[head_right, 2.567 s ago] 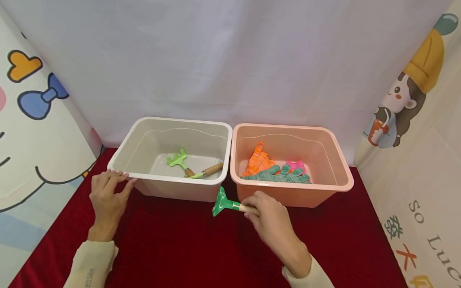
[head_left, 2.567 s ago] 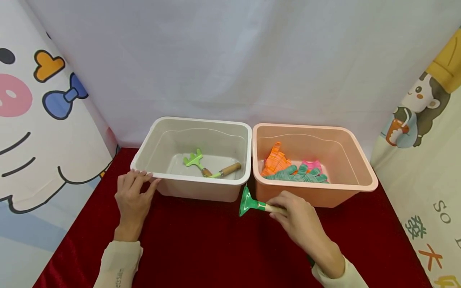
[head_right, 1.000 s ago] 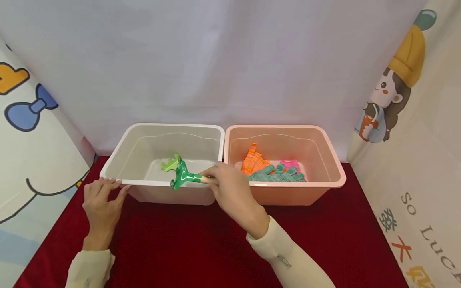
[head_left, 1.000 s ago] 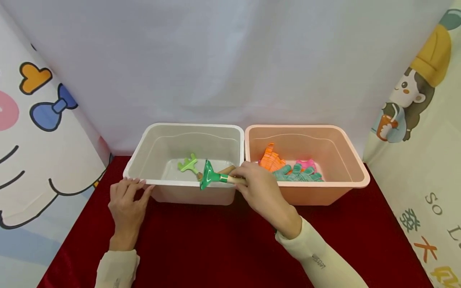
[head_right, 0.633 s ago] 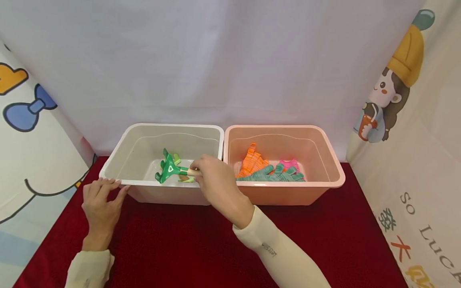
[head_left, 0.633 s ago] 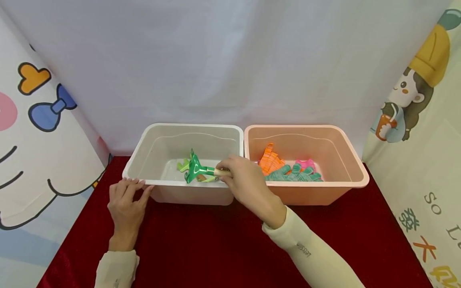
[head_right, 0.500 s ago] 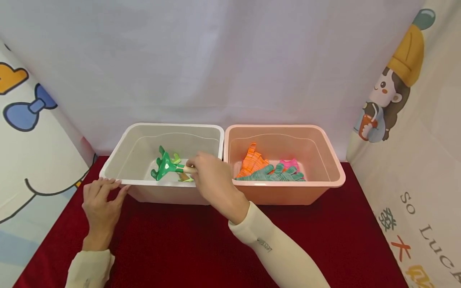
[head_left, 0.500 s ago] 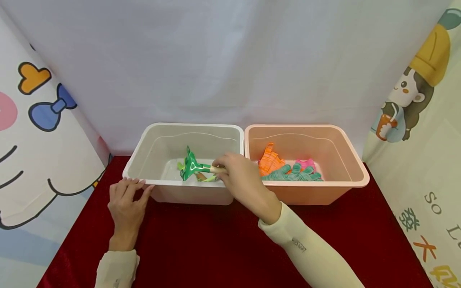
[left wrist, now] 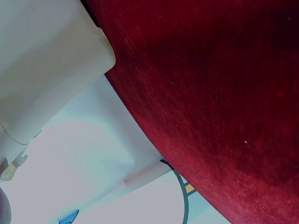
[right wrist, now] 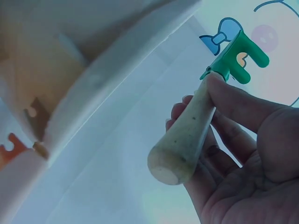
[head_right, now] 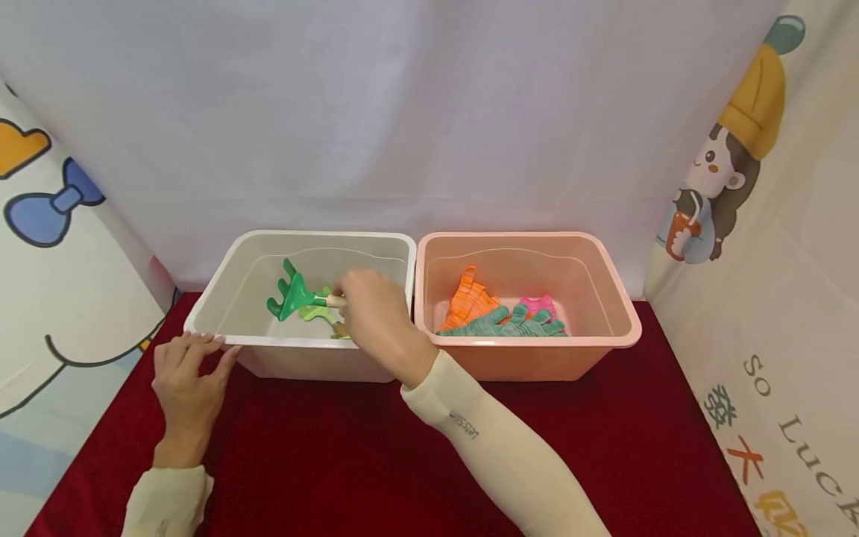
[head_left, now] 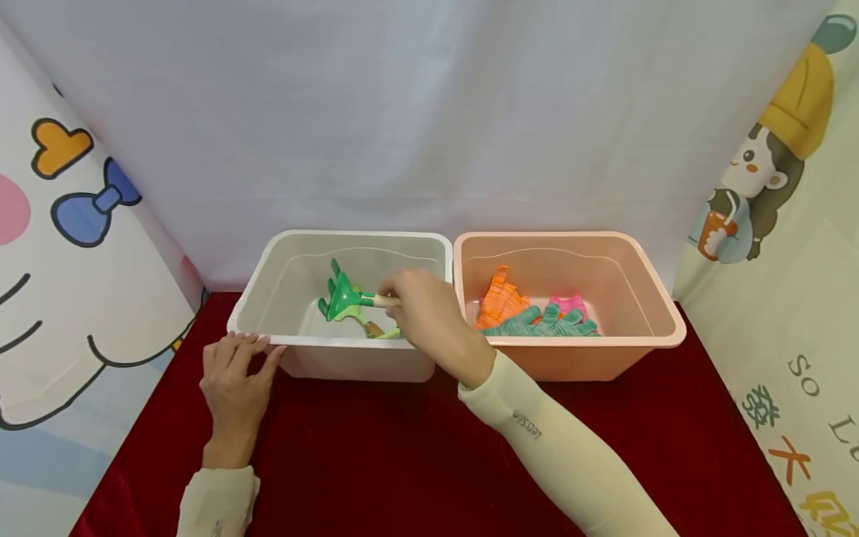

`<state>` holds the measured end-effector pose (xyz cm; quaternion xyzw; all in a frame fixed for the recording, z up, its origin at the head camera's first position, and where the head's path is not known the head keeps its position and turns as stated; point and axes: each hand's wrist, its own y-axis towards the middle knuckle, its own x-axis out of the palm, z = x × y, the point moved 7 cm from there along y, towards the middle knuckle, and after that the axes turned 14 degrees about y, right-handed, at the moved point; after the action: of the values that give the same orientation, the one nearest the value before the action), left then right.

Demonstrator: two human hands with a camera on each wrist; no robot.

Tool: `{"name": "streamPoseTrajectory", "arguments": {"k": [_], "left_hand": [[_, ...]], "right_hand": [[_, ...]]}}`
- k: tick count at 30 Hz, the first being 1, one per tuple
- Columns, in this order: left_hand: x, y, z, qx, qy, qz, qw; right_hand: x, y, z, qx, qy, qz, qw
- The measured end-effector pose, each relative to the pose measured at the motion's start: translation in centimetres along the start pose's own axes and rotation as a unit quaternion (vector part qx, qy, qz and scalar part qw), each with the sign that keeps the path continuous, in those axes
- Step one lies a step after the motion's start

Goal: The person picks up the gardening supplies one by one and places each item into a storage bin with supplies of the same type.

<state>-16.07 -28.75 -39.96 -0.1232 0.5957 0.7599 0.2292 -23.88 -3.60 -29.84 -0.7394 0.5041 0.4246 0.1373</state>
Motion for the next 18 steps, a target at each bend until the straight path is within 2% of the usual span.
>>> {"name": "streamPoseTrajectory", "arguments": {"k": [18], "left_hand": [[-0.1,-0.1,0.0,0.001,0.003,-0.009,1.0]], "right_hand": [[1.9,3.1,-1.3,0.024,-0.071,-0.033,0.9966]]}}
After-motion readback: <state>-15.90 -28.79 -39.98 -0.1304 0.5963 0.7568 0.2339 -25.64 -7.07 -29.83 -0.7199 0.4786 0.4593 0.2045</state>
